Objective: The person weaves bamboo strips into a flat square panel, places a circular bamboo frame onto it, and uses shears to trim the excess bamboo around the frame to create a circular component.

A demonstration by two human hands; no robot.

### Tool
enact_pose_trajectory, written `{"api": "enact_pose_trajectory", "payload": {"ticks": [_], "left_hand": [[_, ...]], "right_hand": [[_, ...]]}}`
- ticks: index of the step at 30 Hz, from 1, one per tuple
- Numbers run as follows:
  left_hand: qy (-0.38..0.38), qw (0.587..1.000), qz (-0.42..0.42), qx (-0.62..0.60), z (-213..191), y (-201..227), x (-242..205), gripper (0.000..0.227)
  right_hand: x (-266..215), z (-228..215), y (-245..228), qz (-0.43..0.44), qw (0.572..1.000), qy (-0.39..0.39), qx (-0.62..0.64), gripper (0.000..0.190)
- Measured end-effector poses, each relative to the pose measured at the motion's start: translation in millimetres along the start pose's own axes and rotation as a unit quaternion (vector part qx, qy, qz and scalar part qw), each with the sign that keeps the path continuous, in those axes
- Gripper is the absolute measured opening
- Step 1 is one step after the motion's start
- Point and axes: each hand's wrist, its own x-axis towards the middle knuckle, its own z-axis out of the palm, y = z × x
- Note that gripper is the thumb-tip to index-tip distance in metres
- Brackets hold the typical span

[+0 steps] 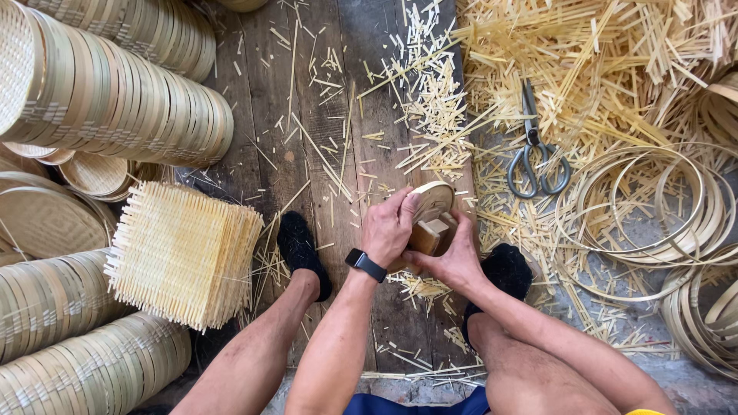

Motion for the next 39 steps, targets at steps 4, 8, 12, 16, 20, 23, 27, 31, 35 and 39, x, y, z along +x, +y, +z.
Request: {"api": "enact_pose_trajectory", "payload": {"ticks": [4,8,12,16,20,23,27,31,35,39], "left_hand": [[0.052,0.996,0.065,0.012,4.5,-9.0,-6.6,0.035],[0.032,0.999,0.028,0.018,4.4,-17.0,-5.6,0.040],[0.022,0.991,0.063,-0.112,3.7,-37.0,-20.1,0.065],[0.062,0.985,0.038,-0.158,21.1,-46.8,-42.3,0.069],[0.099,0.983,0.069,-0.142,28.2,-45.8,-37.1,0.064],[0.110,0.982,0.072,-0.136,28.1,-42.0,-31.6,0.059],[0.118,0.977,0.119,-0.131,19.7,-39.8,-28.7,0.054],[0.100,0.978,0.064,-0.174,25.5,-50.2,-26.5,0.050],[0.098,0.971,-0.019,-0.219,31.4,-100.7,-14.7,0.042],[-0.055,0.997,-0.046,-0.035,0.2,-182.2,-18.6,0.030]], "right_hand": [[-1.9,0.8,-3.5,0.023,0.999,-0.018,0.028,0.132],[-2.1,-0.4,-5.0,0.038,0.999,-0.019,0.033,0.132],[-0.2,-4.6,7.6,0.016,0.997,0.000,0.077,0.129],[5.1,-0.2,19.9,0.010,0.986,0.024,0.165,0.123],[9.6,-11.9,22.5,-0.020,0.986,-0.002,0.166,0.116],[10.8,-18.5,12.7,0.020,0.982,-0.020,0.186,0.113],[8.6,-22.0,3.2,0.032,0.977,-0.025,0.210,0.112],[11.3,-25.3,10.4,0.034,0.979,-0.032,0.200,0.115],[10.4,-37.2,32.0,-0.023,0.966,-0.064,0.249,0.108],[5.7,-53.9,47.7,-0.104,0.928,-0.066,0.352,0.084]]}}
